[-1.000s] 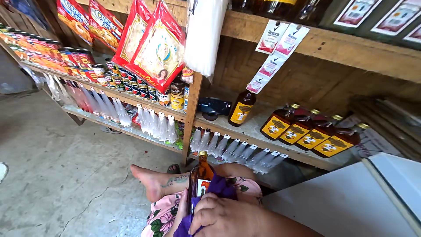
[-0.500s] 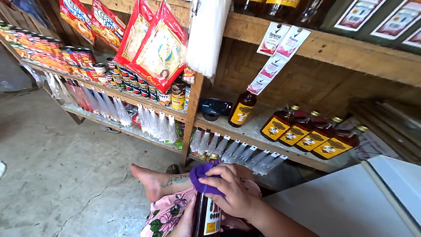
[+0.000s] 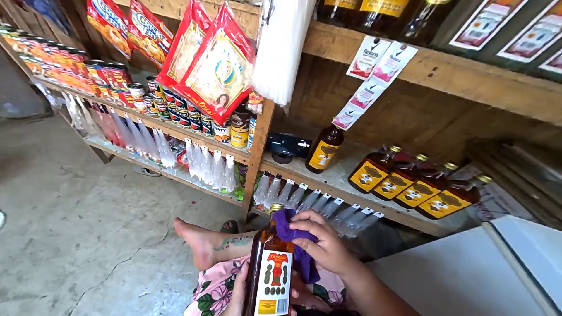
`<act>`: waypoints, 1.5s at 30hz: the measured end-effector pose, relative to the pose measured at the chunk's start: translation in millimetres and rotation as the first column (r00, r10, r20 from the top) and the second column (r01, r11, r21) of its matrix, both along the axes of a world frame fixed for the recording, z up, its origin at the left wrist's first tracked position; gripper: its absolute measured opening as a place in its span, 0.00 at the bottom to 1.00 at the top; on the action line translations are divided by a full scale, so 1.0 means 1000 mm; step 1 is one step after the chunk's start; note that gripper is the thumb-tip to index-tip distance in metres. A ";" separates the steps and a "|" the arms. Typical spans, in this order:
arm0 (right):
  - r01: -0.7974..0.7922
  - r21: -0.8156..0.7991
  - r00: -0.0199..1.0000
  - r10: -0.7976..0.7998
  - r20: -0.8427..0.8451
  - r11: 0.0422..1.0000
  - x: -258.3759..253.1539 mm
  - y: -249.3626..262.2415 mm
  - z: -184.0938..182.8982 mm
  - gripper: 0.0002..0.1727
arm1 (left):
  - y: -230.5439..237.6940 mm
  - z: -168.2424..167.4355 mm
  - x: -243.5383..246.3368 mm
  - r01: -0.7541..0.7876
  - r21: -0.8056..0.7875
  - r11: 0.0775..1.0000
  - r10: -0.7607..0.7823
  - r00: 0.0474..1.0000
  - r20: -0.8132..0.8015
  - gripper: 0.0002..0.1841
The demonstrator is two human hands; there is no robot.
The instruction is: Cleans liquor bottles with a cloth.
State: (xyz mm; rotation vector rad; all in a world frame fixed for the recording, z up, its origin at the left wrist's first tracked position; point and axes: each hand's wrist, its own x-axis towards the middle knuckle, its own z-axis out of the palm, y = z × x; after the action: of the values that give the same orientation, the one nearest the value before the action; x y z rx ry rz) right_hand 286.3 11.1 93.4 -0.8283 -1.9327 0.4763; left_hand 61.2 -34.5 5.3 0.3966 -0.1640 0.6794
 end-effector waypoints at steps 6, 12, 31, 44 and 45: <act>-0.161 -0.115 0.986 0.165 0.026 0.980 0.015 -0.002 0.000 0.10 | 0.002 -0.001 0.001 0.013 -0.043 0.999 -0.011 0.999 0.054 0.43; -0.320 -0.165 0.926 0.345 0.154 0.933 0.017 -0.007 0.006 0.11 | 0.002 0.003 0.001 -0.103 -0.089 0.991 0.110 0.991 0.078 0.36; -0.588 -0.318 0.661 0.669 0.340 0.743 -0.003 -0.028 0.016 0.09 | 0.002 0.007 0.001 -0.163 -0.138 0.977 0.161 0.987 -0.024 0.33; 0.138 -0.068 0.989 -0.140 -0.037 0.988 -0.005 -0.019 0.014 0.17 | -0.010 0.019 0.000 -0.190 0.062 0.980 0.200 0.914 -0.352 0.34; 0.149 -0.052 0.989 -0.150 -0.011 0.988 -0.005 -0.018 0.011 0.17 | -0.011 0.018 0.000 -0.171 0.108 0.979 0.198 0.915 -0.350 0.35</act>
State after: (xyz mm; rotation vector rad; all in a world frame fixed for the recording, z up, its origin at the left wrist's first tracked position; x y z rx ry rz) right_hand 280.8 -7.3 104.9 -0.9914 -1.8351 0.4415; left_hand 60.8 -45.4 22.9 0.6076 0.1999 0.7763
